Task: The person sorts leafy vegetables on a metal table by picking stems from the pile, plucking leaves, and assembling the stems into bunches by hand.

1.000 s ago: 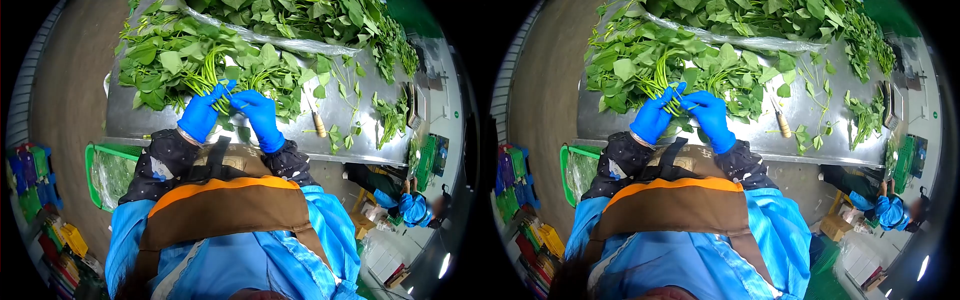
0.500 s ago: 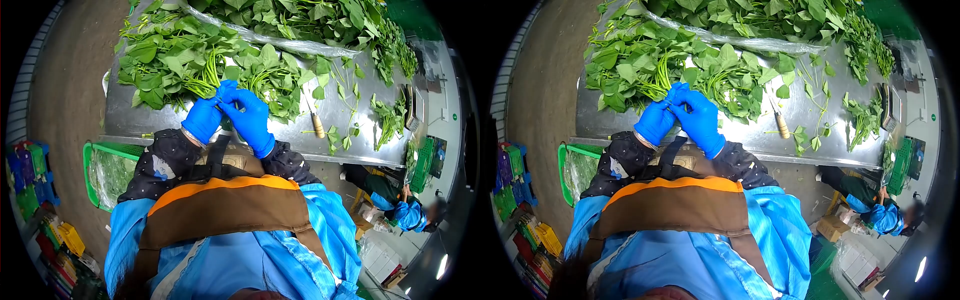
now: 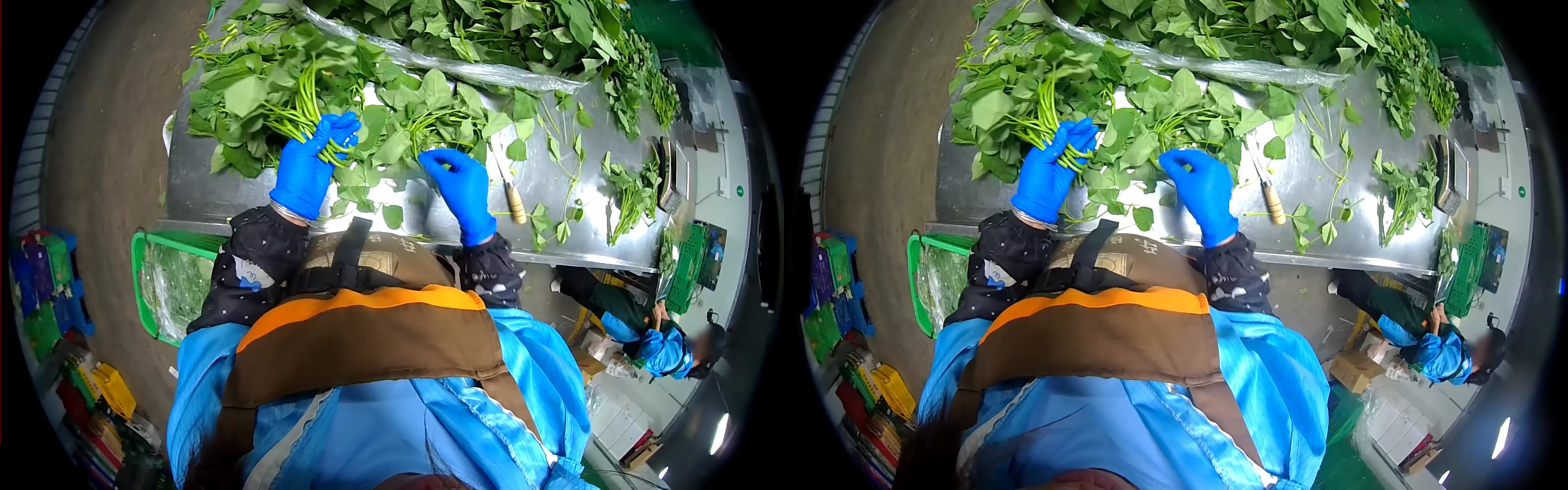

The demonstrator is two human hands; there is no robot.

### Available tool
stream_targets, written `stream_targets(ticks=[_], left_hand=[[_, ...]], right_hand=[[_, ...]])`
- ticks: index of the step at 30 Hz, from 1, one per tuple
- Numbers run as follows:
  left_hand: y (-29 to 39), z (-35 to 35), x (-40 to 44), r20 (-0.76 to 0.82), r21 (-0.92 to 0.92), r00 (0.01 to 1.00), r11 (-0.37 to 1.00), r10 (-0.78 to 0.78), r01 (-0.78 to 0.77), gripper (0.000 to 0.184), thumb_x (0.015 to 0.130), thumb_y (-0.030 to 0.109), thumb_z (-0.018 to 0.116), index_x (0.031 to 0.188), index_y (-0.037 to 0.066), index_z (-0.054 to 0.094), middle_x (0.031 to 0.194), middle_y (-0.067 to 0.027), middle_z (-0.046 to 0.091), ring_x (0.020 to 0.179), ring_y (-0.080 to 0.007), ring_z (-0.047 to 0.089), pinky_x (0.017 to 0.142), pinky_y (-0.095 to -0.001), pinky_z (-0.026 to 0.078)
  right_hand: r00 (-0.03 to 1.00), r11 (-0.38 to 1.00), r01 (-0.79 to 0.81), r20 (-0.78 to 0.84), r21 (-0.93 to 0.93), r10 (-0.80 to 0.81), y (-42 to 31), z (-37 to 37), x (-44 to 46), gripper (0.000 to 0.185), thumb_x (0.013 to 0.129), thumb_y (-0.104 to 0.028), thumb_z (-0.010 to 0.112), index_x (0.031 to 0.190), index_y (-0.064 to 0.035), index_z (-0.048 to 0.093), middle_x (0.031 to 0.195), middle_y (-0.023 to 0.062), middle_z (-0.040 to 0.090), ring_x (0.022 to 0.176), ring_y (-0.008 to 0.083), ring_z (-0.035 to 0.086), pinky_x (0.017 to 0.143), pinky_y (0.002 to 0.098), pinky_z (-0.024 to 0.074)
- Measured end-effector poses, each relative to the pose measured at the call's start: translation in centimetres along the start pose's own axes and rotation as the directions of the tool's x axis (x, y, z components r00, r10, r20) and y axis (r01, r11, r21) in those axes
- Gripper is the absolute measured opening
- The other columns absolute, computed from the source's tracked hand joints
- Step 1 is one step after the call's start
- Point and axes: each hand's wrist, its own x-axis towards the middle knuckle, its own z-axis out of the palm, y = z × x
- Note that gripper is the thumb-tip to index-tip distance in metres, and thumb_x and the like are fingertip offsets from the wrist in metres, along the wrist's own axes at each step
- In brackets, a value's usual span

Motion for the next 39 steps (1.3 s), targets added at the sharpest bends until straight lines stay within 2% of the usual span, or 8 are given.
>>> stream_targets(ticks=[5,8,11,20,22,26,34,39], left_hand=[[-0.8,0.6,-0.4,0.058,0.031,0.996,0.997,-0.07,0.068,0.033,0.087,0.016,0.049,0.11,-0.007,0.041,0.113,-0.0222,0.049,0.107,-0.0333,0.048,0.094,-0.0412,0.038],[-0.7,0.2,-0.6,0.054,0.074,0.997,0.996,-0.058,0.054,0.037,0.087,0.016,0.049,0.117,-0.004,0.039,0.109,-0.0187,0.053,0.102,-0.03,0.052,0.093,-0.0393,0.04],[-0.4,0.0,-0.9,0.032,0.1,0.999,0.995,-0.023,0.019,0.038,0.088,0.015,0.049,0.121,0.001,0.039,0.106,-0.0146,0.056,0.099,-0.0263,0.054,0.09,-0.0374,0.042],[0.4,2.3,-0.9,0.062,0.06,0.997,0.997,-0.043,0.039,0.031,0.086,0.014,0.051,0.112,-0.001,0.044,0.102,-0.0149,0.057,0.092,-0.0241,0.056,0.08,-0.0333,0.045],[0.3,2.4,-1.1,0.071,0.029,0.996,0.998,-0.058,0.056,0.033,0.087,0.013,0.05,0.116,-0.001,0.042,0.105,-0.0139,0.056,0.093,-0.024,0.055,0.082,-0.0335,0.044],[0.2,4.0,-1.5,0.063,0.16,0.992,0.983,-0.106,0.095,0.037,0.086,0.012,0.051,0.119,-0.001,0.042,0.109,-0.0129,0.055,0.093,-0.0213,0.056,0.078,-0.0316,0.045],[-0.9,5.0,-2.2,0.107,0.305,0.964,0.931,-0.244,0.202,0.039,0.086,0.012,0.053,0.119,-0.005,0.042,0.11,-0.0149,0.054,0.1,-0.023,0.054,0.087,-0.0327,0.044],[-1.5,3.8,-2.3,0.04,0.083,0.968,0.967,-0.247,0.243,0.032,0.087,0.015,0.051,0.114,-0.003,0.047,0.101,-0.0123,0.057,0.093,-0.0201,0.056,0.084,-0.0309,0.045]], right_hand=[[0.981,0.803,0.141,-0.024,-0.579,-0.19,2.8,3.4,2.1,0.016,0.068,-0.025,0.065,0.074,-0.0102,0.064,0.077,0.0094,0.061,0.073,0.0298,0.059,0.063,0.0375,0.0462],[0.987,0.913,0.032,-0.133,-0.407,-0.094,3.3,2.8,2.3,0.018,0.067,-0.025,0.066,0.078,-0.0108,0.066,0.08,0.0112,0.062,0.072,0.0278,0.06,0.063,0.0362,0.0462],[0.991,0.831,-0.058,-0.071,0.554,0.116,0.8,-3.7,1.7,0.022,0.08,-0.017,0.059,0.093,0.0001,0.065,0.082,0.0029,0.062,0.067,0.0097,0.053,0.062,0.0222,0.0431],[0.995,0.861,-0.049,-0.047,0.506,0.084,-0.4,-8.7,-0.6,0.024,0.078,-0.011,0.055,0.097,0.0032,0.061,0.078,0.005,0.058,0.066,0.0104,0.052,0.064,0.021,0.0408],[0.96,0.545,0.221,-0.279,0.809,0.025,0.2,-10.2,-1.1,0.019,0.077,-0.007,0.055,0.093,0.0024,0.062,0.081,0.0055,0.058,0.073,0.0107,0.053,0.068,0.0225,0.0407],[0.968,0.876,0.187,-0.236,0.445,-0.087,-2.5,-7.8,-2.1,0.015,0.076,-0.003,0.058,0.09,-0.0008,0.063,0.087,0.0038,0.058,0.079,0.012,0.053,0.072,0.0229,0.041],[0.732,0.733,0.667,-0.065,-0.138,-0.678,-3.4,-0.9,-2.8,0.022,0.062,-0.007,0.069,0.083,-0.0127,0.068,0.082,0.0031,0.062,0.076,0.02,0.056,0.067,0.0309,0.0435],[0.805,0.8,0.593,-0.077,0.091,-0.588,-3.5,-0.1,-3.1,0.02,0.063,-0.004,0.068,0.082,-0.0075,0.068,0.088,0.0053,0.062,0.081,0.019,0.057,0.07,0.0289,0.0453]])
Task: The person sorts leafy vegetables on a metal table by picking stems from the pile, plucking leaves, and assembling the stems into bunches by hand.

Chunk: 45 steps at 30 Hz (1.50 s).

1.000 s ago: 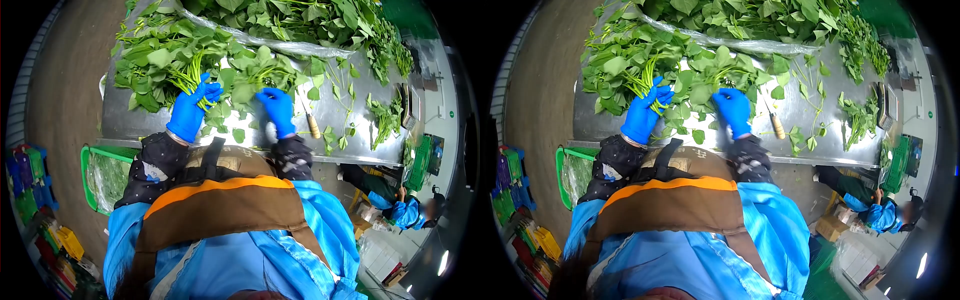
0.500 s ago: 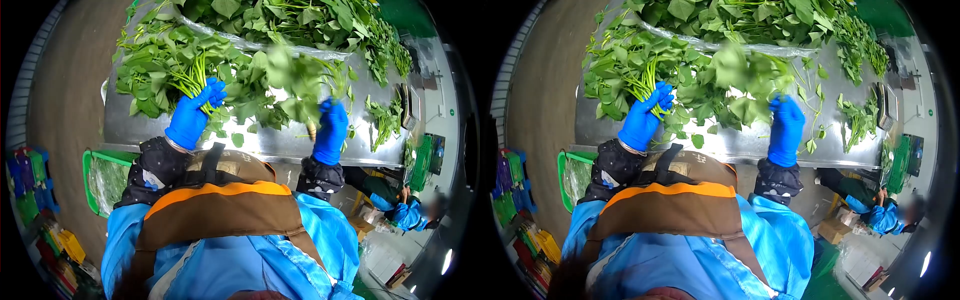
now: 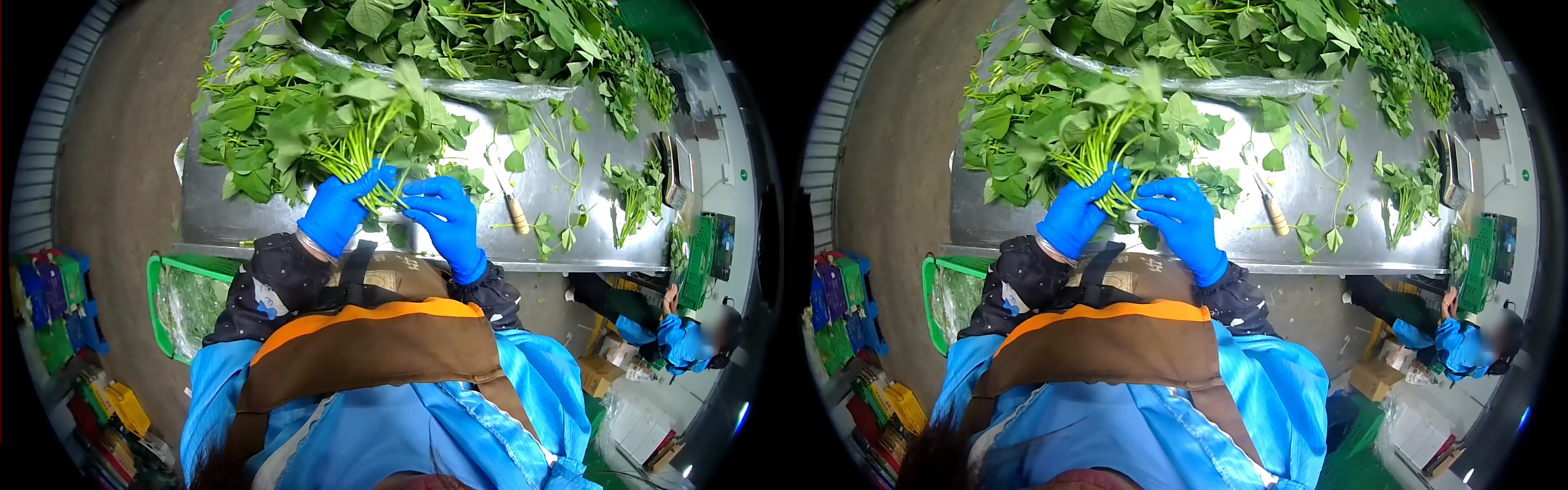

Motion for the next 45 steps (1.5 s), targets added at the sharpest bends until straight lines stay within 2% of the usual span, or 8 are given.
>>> stream_targets(ticks=[8,14,17,19,24,27,31,45], left_hand=[[-0.2,0.5,-0.1,-0.002,-0.009,1.0,1.0,-0.004,0.004,0.028,0.085,0.013,0.054,0.109,-0.001,0.05,0.095,-0.0087,0.057,0.08,-0.016,0.055,0.074,-0.0272,0.045],[0.9,-2.9,0.3,-0.065,0.236,0.991,0.967,0.117,-0.098,0.03,0.084,0.011,0.055,0.11,-0.003,0.05,0.094,-0.01,0.059,0.076,-0.0145,0.055,0.068,-0.025,0.046],[0.4,-2.2,-0.2,-0.082,0.218,0.992,0.973,0.098,-0.078,0.031,0.085,0.011,0.055,0.112,-0.003,0.048,0.096,-0.0109,0.059,0.079,-0.0151,0.056,0.07,-0.0256,0.047],[0.4,-1.6,-0.2,-0.081,0.15,0.996,0.988,0.043,-0.031,0.032,0.085,0.011,0.055,0.112,-0.003,0.047,0.097,-0.0114,0.059,0.08,-0.0157,0.057,0.071,-0.0259,0.047],[0.7,-1.1,-0.4,-0.089,0.216,0.996,0.976,0.023,-0.003,0.029,0.084,0.01,0.055,0.11,-0.003,0.049,0.095,-0.0113,0.059,0.079,-0.0158,0.057,0.07,-0.0256,0.048],[1.4,-3.6,0.3,-0.147,0.193,0.986,0.98,0.082,-0.053,0.028,0.084,0.01,0.055,0.109,-0.003,0.05,0.093,-0.0093,0.06,0.075,-0.0129,0.057,0.068,-0.024,0.047],[3.7,-2.4,0.0,-0.233,0.237,0.92,0.936,0.315,-0.26,0.018,0.077,0.01,0.064,0.09,-0.002,0.061,0.082,-0.007,0.061,0.069,-0.0122,0.056,0.065,-0.0235,0.044],[-3.1,-3.3,0.5,0.217,0.868,0.848,0.302,0.483,-0.394,0.018,0.069,0.006,0.058,0.086,0.001,0.062,0.078,-0.0147,0.063,0.07,-0.0255,0.063,0.058,-0.0315,0.048]], right_hand=[[0.895,0.719,-0.401,0.074,0.568,0.44,0.1,0.7,-1.6,0.02,0.072,0.002,0.059,0.09,-0.0021,0.065,0.096,0.0099,0.059,0.094,0.0193,0.054,0.083,0.03,0.0433],[0.717,-0.301,0.228,0.049,0.926,0.695,4.5,-3.3,-1.9,0.019,0.085,-0.021,0.054,0.099,-0.0103,0.061,0.101,0.0014,0.06,0.096,0.017,0.051,0.087,0.0328,0.038],[0.783,-0.305,-0.007,0.195,0.952,0.591,5.2,-3.1,-2.1,0.028,0.086,-0.022,0.051,0.11,-0.0065,0.054,0.105,0.0057,0.057,0.091,0.0155,0.052,0.081,0.0319,0.0414],[0.735,0.199,-0.506,0.299,0.839,0.609,2.7,-1.7,-0.8,0.037,0.084,-0.022,0.053,0.117,-0.0046,0.049,0.099,0.0081,0.057,0.083,0.0143,0.054,0.073,0.0272,0.043],[0.931,0.818,-0.365,0.198,0.444,0.308,1.9,1.9,0.5,0.025,0.08,-0.015,0.058,0.103,-0.0057,0.06,0.085,0.0053,0.062,0.073,0.0131,0.057,0.066,0.0259,0.0435],[0.734,0.758,-0.624,0.477,0.193,0.483,2.7,0.3,-1.3,0.015,0.078,-0.016,0.06,0.087,-0.0055,0.066,0.072,0.0069,0.063,0.067,0.0154,0.059,0.062,0.0261,0.044],[0.829,0.948,-0.252,0.463,-0.193,0.315,5.3,-1.4,-6.3,0.019,0.075,-0.021,0.063,0.09,-0.0108,0.066,0.08,0.0091,0.063,0.067,0.0237,0.06,0.062,0.0301,0.0465],[0.898,0.915,-0.404,0.198,0.01,0.394,-1.6,5.0,1.3,0.041,0.073,-0.024,0.067,0.106,-0.0031,0.056,0.099,0.0127,0.058,0.09,0.0231,0.057,0.078,0.0331,0.044]])
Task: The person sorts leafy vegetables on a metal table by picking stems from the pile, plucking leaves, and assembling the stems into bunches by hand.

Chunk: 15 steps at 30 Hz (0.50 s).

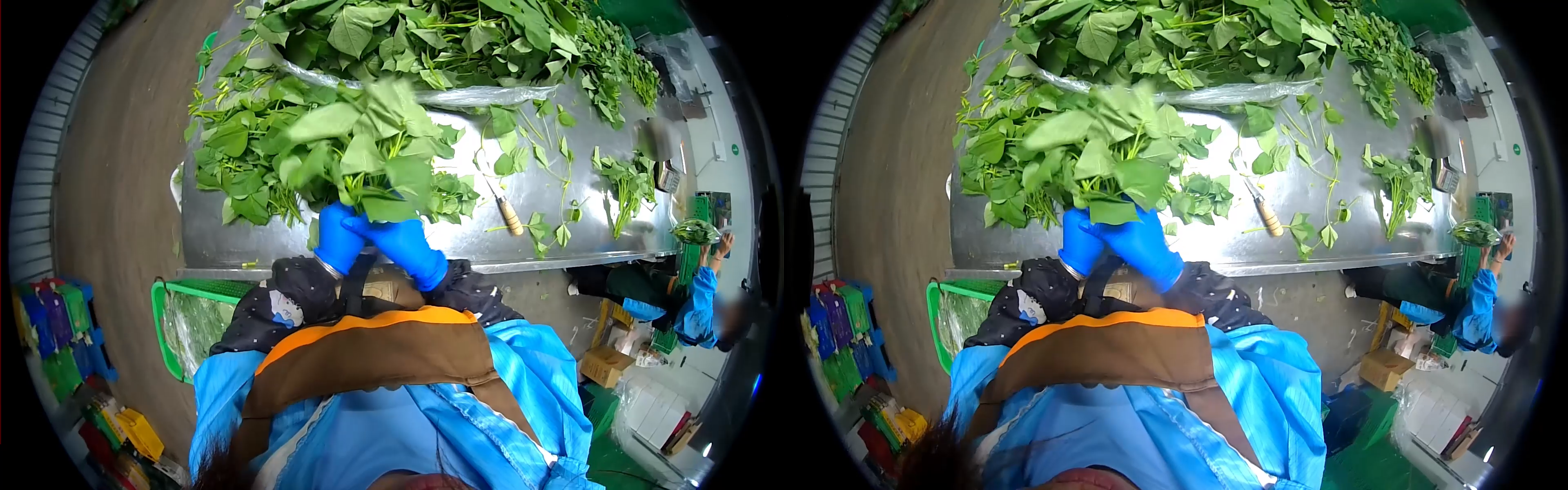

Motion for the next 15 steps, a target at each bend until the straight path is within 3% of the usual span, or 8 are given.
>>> stream_targets(ticks=[3,6,7,8,9,12,13,15], left_hand=[[-0.2,0.1,0.0,0.037,0.156,0.987,0.974,0.158,-0.162,0.018,0.068,0.009,0.059,0.084,0.003,0.062,0.077,-0.0135,0.063,0.069,-0.0294,0.061,0.057,-0.0335,0.047],[0.5,0.6,0.0,0.164,0.312,0.943,0.891,0.29,-0.328,0.018,0.068,0.007,0.056,0.084,0.006,0.063,0.08,-0.0128,0.062,0.073,-0.0317,0.059,0.062,-0.0362,0.047],[1.6,0.5,0.1,0.182,0.235,0.95,0.927,0.253,-0.291,0.018,0.068,0.006,0.055,0.085,0.006,0.063,0.083,-0.0132,0.062,0.077,-0.0311,0.058,0.065,-0.0368,0.046],[1.4,0.7,-0.1,0.16,0.112,0.962,0.965,0.22,-0.239,0.017,0.07,0.007,0.056,0.086,0.006,0.062,0.085,-0.0121,0.062,0.078,-0.0298,0.059,0.064,-0.0367,0.046],[1.6,0.8,-0.4,0.197,0.153,0.954,0.954,0.225,-0.257,0.017,0.071,0.009,0.056,0.088,0.007,0.062,0.087,-0.0115,0.062,0.079,-0.0291,0.059,0.066,-0.0369,0.046],[-0.7,1.8,-1.4,0.328,0.311,0.881,0.842,0.34,-0.44,0.022,0.075,0.017,0.056,0.094,0.006,0.058,0.089,-0.0108,0.061,0.083,-0.0274,0.058,0.071,-0.0367,0.045],[0.3,1.6,-1.3,0.433,0.318,0.85,0.831,0.301,-0.456,0.029,0.076,0.021,0.056,0.099,0.004,0.055,0.09,-0.0119,0.06,0.084,-0.0274,0.057,0.073,-0.0375,0.044],[0.2,2.6,-1.6,0.428,0.097,0.889,0.97,0.161,-0.223,0.028,0.074,0.016,0.057,0.099,0.003,0.055,0.09,-0.0143,0.06,0.083,-0.0293,0.057,0.069,-0.0379,0.044]], right_hand=[[0.935,0.974,0.225,-0.283,0.003,-0.215,0.3,0.6,-0.5,0.028,0.07,-0.021,0.067,0.093,-0.0061,0.062,0.094,0.0131,0.06,0.082,0.0299,0.058,0.069,0.0344,0.0461],[0.98,0.996,0.075,-0.181,-0.041,-0.081,1.7,1.6,-0.5,0.026,0.071,-0.017,0.065,0.094,-0.0045,0.061,0.096,0.0146,0.06,0.083,0.031,0.058,0.07,0.0346,0.0462],[0.981,0.971,-0.039,-0.177,0.234,0.082,-0.8,0.7,-0.3,0.03,0.07,-0.016,0.064,0.099,-0.0048,0.06,0.101,0.0165,0.058,0.089,0.0322,0.056,0.074,0.034,0.0457],[0.975,0.982,0.064,-0.222,0.178,-0.023,-0.1,0.8,-0.6,0.032,0.071,-0.015,0.064,0.1,-0.0054,0.059,0.104,0.0165,0.056,0.092,0.0329,0.055,0.076,0.0351,0.045],[0.956,0.98,0.164,-0.263,0.114,-0.129,0.7,0.8,-0.9,0.033,0.071,-0.015,0.063,0.102,-0.0061,0.059,0.107,0.0166,0.055,0.095,0.0336,0.054,0.078,0.0362,0.0443],[0.903,0.955,0.201,-0.336,-0.217,-0.266,1.2,0.9,-2.6,0.035,0.072,-0.015,0.061,0.105,-0.0066,0.057,0.106,0.0164,0.056,0.093,0.0344,0.054,0.079,0.0384,0.0438],[0.934,0.977,-0.113,-0.317,0.179,0.166,-1.2,-0.3,-2.7,0.032,0.073,-0.016,0.061,0.104,-0.0077,0.059,0.104,0.0151,0.057,0.09,0.0332,0.056,0.078,0.0382,0.0447],[0.901,0.998,0.018,-0.434,0.059,0.009,-0.1,-1.5,-3.7,0.031,0.074,-0.017,0.06,0.104,-0.0082,0.059,0.102,0.014,0.058,0.089,0.0321,0.056,0.077,0.0372,0.0453]])
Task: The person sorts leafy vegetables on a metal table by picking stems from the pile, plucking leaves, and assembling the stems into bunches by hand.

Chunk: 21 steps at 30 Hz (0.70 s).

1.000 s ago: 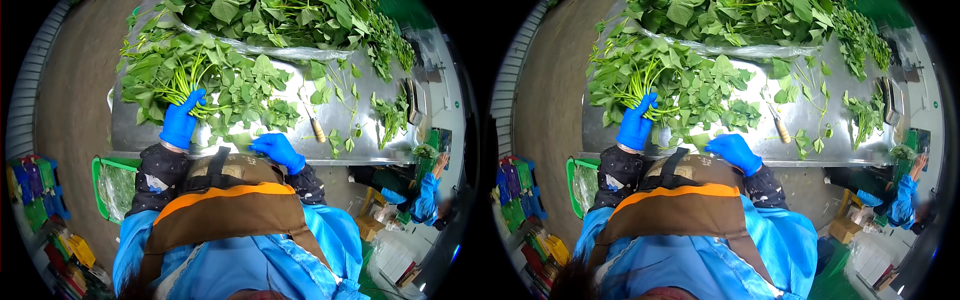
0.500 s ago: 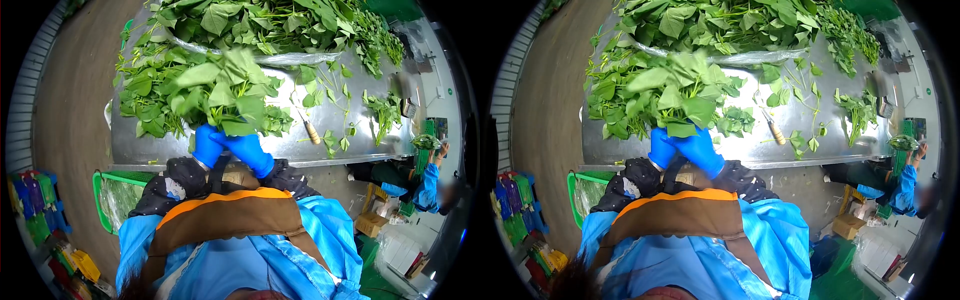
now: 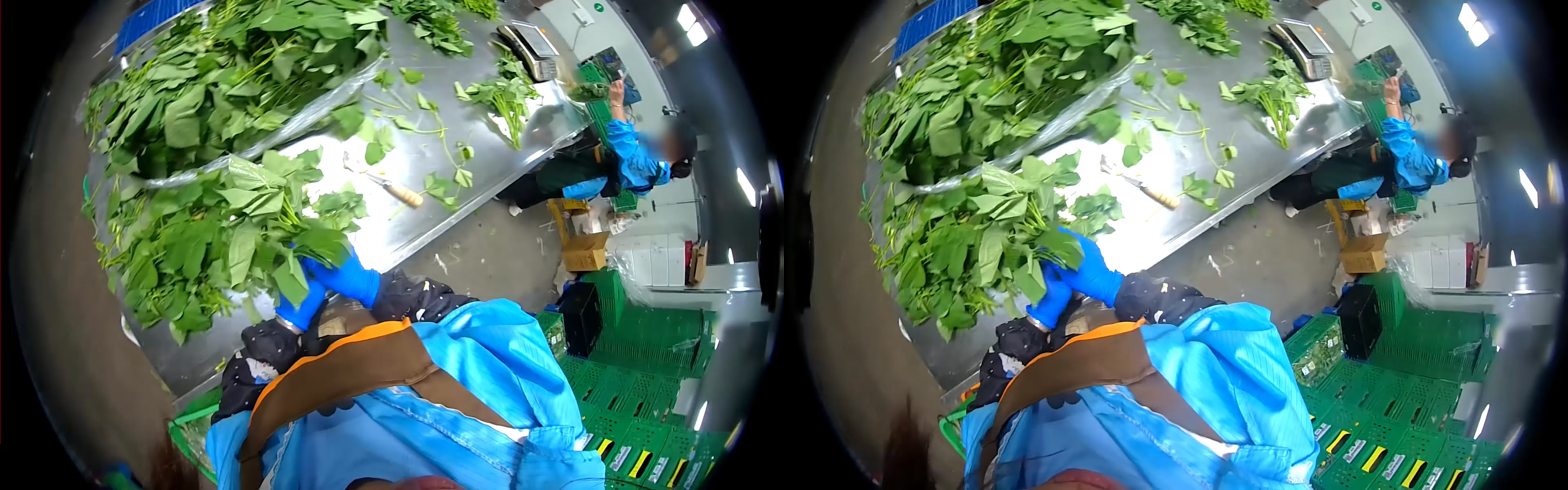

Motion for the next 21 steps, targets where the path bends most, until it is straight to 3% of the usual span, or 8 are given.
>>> stream_targets(ticks=[3,5,6,10,11,15,19,21], left_hand=[[4.7,0.0,2.9,0.144,-0.079,0.988,0.995,-0.049,0.061,0.039,0.071,0.012,0.066,0.106,0.003,0.053,0.097,-0.015,0.059,0.087,-0.0285,0.058,0.072,-0.0326,0.046],[7.6,1.8,5.4,0.086,-0.194,0.989,0.972,-0.118,0.133,0.038,0.072,0.012,0.066,0.107,0.003,0.053,0.1,-0.013,0.059,0.087,-0.0238,0.058,0.074,-0.0306,0.046],[7.3,3.2,6.1,0.088,-0.241,0.965,0.935,-0.247,0.262,0.037,0.074,0.011,0.064,0.108,0.003,0.052,0.103,-0.0104,0.058,0.087,-0.0186,0.057,0.076,-0.029,0.046],[6.0,7.6,8.0,0.109,-0.392,0.902,0.816,-0.418,0.426,0.017,0.08,0.007,0.057,0.096,0.001,0.058,0.085,-0.0038,0.061,0.078,-0.0094,0.056,0.07,-0.0225,0.045],[6.5,8.7,8.6,0.091,-0.399,0.897,0.81,-0.432,0.43,0.015,0.081,0.007,0.057,0.094,0.002,0.059,0.085,-0.0032,0.061,0.077,-0.009,0.055,0.07,-0.0221,0.044],[7.2,13.1,9.9,0.065,-0.411,0.872,0.783,-0.485,0.467,0.014,0.081,0.006,0.056,0.094,0.002,0.059,0.087,-0.0036,0.061,0.078,-0.0091,0.055,0.07,-0.0219,0.044],[7.2,15.4,9.8,-0.007,-0.483,0.837,0.735,-0.546,0.476,0.013,0.082,0.003,0.054,0.094,0.001,0.059,0.088,-0.0037,0.061,0.078,-0.0096,0.055,0.07,-0.0222,0.044],[7.8,15.5,9.9,-0.025,-0.46,0.82,0.734,-0.572,0.499,0.014,0.082,0.002,0.052,0.094,0.001,0.059,0.087,-0.0038,0.061,0.078,-0.0102,0.055,0.071,-0.0221,0.044]], right_hand=[[0.996,0.998,0.049,0.074,-0.029,-0.047,4.5,-4.0,0.4,0.034,0.077,-0.014,0.058,0.11,-0.0087,0.055,0.104,0.0112,0.058,0.092,0.0278,0.057,0.078,0.0314,0.0455],[0.994,0.995,-0.03,-0.099,0.095,0.04,7.9,-8.8,2.0,0.035,0.077,-0.013,0.058,0.111,-0.0076,0.054,0.109,0.0114,0.055,0.097,0.0266,0.055,0.081,0.0324,0.0441],[0.966,0.962,-0.256,-0.05,-0.095,0.252,8.9,-13.0,2.8,0.036,0.077,-0.012,0.058,0.113,-0.0069,0.053,0.112,0.0129,0.053,0.099,0.0272,0.053,0.082,0.0336,0.0433],[0.875,0.663,0.097,-0.254,-0.742,-0.412,16.4,-31.9,6.8,0.05,0.075,-0.019,0.06,0.117,0.0012,0.044,0.104,0.0219,0.054,0.093,0.0382,0.053,0.077,0.0416,0.0438],[0.904,0.694,-0.115,-0.365,-0.711,-0.225,14.0,-35.8,8.3,0.05,0.073,-0.018,0.061,0.115,0.0013,0.044,0.1,0.0217,0.055,0.088,0.038,0.054,0.073,0.0406,0.0448],[0.82,0.457,-0.29,-0.464,-0.841,-0.334,23.2,-48.5,11.4,0.054,0.07,-0.019,0.063,0.117,-0.0024,0.043,0.101,0.0199,0.056,0.084,0.036,0.056,0.068,0.0414,0.0452],[0.774,0.428,-0.621,-0.602,-0.656,0.199,32.9,-51.3,12.8,0.056,0.069,-0.025,0.067,0.115,-0.0025,0.044,0.105,0.0214,0.054,0.095,0.0381,0.052,0.078,0.0419,0.0434],[0.824,0.511,-0.551,-0.527,-0.66,0.207,34.2,-51.6,12.7,0.054,0.069,-0.025,0.068,0.112,-0.0009,0.045,0.104,0.0221,0.055,0.094,0.0396,0.052,0.076,0.0433,0.0431]])
